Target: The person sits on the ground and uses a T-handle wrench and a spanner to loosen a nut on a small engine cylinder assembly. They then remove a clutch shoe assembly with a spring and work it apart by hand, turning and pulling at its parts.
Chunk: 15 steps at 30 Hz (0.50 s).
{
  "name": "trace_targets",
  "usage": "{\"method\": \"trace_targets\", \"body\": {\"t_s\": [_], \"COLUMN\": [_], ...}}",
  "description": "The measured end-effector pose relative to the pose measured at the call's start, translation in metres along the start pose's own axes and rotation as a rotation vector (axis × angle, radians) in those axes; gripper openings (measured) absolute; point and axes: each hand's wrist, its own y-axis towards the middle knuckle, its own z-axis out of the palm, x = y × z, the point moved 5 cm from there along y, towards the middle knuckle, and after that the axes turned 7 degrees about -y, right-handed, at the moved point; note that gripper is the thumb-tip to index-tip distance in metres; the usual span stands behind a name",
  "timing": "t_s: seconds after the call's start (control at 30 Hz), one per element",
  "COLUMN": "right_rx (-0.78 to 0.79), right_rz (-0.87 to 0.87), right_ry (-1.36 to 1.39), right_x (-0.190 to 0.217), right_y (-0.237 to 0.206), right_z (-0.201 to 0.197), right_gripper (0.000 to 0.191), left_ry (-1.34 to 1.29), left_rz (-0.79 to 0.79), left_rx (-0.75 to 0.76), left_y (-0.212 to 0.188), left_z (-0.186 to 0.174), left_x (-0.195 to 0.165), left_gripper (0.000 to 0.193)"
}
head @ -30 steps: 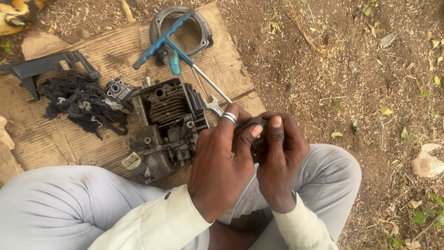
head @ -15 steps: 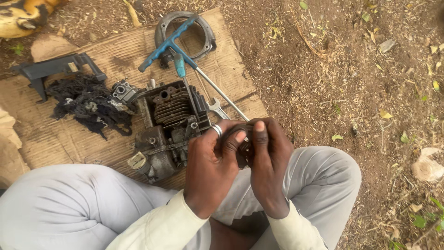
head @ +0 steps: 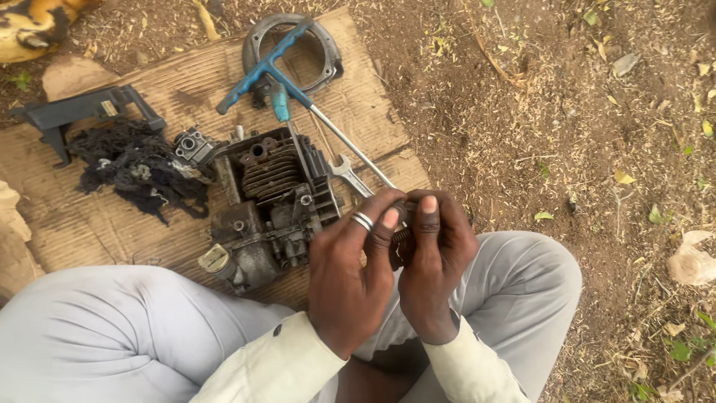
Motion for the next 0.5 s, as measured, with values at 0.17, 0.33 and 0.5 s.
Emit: {"method": "trace_targets", "body": {"t_s": [0.17, 0.33, 0.5], "right_rx": [0.009, 0.028, -0.023], "right_rz": [0.005, 0.045, -0.214], "right_ry": [-0.031, -0.037, -0.165], "right_x": [0.0, 0.0, 0.011], "right_y": [0.001, 0.0, -0.004], "right_z": [0.001, 0.0, 0.002], "right_gripper": [0.031, 0.03, 0.033], "left_ry": [-0.127, -0.156, -0.13], "left_rz": [-0.017, -0.022, -0.166], "left_rx": [-0.004, -0.047, -0.089], "left_y": [-0.007, -0.011, -0.012], "left_z": [0.006, 0.004, 0.008], "left_x": [0.008, 0.01, 0.013], "left_gripper": [0.031, 0.032, 0.033]}}
